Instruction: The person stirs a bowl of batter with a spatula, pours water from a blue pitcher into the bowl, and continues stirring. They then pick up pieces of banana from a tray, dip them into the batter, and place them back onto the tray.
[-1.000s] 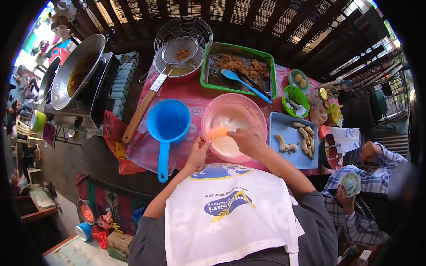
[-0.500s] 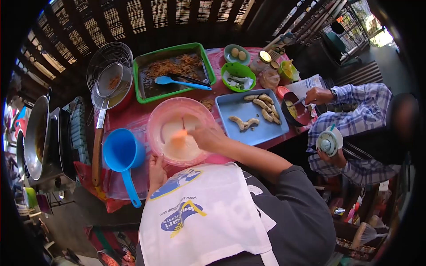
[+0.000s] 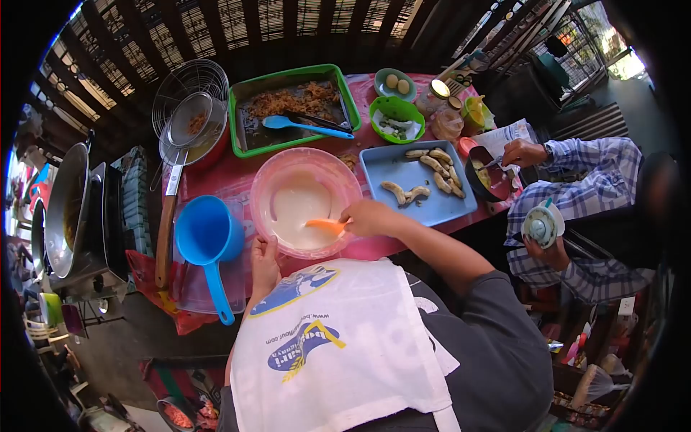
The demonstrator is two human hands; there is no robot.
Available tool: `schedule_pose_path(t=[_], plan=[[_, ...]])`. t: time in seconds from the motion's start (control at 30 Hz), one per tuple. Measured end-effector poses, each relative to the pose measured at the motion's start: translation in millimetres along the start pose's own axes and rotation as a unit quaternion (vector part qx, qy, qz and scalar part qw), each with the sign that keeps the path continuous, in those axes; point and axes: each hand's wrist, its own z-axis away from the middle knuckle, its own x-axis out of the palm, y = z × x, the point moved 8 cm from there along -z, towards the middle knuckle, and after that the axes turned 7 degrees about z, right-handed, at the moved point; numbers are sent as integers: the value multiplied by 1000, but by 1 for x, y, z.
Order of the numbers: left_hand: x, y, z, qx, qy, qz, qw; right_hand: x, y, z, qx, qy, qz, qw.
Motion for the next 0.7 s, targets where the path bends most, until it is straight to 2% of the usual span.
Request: schedule_pose_path(t=[0.1,0.2,0.3,0.4,0.5,0.6,0.7], plan=[[2,-1,5,-10,1,8,1000,43,0,-23,-22,33,-140,989],[3,-3,10,-24,10,24,999,41,-15,-18,-14,106,-254,961],[0,-5,10,-30,13,38,999,-4,-34,10,23,240,-190,952],[-4,-9,11,-27,17,40,999,-16,-38,15,-6,318,-46,947],[-8,-11,8,-14,21,56,998,1,-43,5,-98,267,40,958],[-15,-13,2,4,25,76,997,-26,-19,5,-58,304,-138,941],[-22,-10,-3,24,68,75,995,-57,17,4,13,349,-124,929]])
